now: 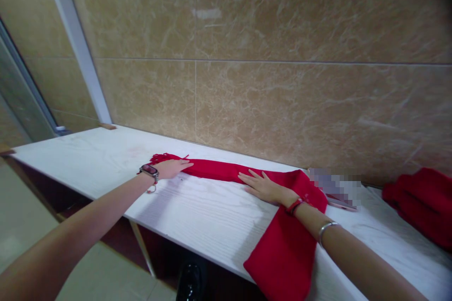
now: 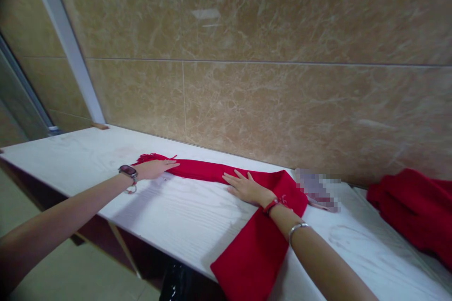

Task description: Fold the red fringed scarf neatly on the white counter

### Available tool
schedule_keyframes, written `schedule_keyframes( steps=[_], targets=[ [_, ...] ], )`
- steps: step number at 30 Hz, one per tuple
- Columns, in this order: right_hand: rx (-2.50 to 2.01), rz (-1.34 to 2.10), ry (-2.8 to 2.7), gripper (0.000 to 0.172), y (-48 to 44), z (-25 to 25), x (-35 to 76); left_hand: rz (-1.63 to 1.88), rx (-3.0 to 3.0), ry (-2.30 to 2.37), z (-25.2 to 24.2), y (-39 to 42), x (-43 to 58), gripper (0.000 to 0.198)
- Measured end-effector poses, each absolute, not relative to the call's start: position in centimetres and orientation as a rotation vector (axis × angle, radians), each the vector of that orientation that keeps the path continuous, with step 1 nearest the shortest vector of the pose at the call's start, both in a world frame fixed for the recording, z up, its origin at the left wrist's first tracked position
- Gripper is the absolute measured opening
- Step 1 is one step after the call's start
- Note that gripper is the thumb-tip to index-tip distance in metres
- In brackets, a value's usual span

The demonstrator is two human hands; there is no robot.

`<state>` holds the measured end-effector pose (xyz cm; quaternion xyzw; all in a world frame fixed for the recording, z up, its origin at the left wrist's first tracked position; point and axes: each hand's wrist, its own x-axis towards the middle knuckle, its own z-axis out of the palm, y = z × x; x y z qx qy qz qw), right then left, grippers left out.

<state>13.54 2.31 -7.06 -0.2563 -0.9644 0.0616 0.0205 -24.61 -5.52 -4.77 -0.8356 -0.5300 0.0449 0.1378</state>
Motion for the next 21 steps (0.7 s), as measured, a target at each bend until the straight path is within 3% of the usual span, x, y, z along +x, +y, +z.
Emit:
schedule_keyframes(
  steps=[5,11,16,21],
  targets=[
    [-0.864,0.162,-2.795,0.053,0.6,-5.7,16.4,0.232,-2.341,-1.626,-4.3,-5.7,-24.3,0.073],
    [-0.980,0.282,-2.650,0.035,-3.3,-2.3,22.0,0.283,-2.519,-1.755,1.7,-6.0,-17.5,0.051],
    [-0.798,0.367,-2.912,0.042,-7.3,-2.1,22.5,-0.220,-2.664,-1.739,4.3,-7.3,-7.0,0.058],
    [-0.669,0.207,-2.894,0.024,-8.8,-4.7,21.3,-0.428,-2.729,-1.632,1.3,-8.0,-0.1,0.032]
  ],
)
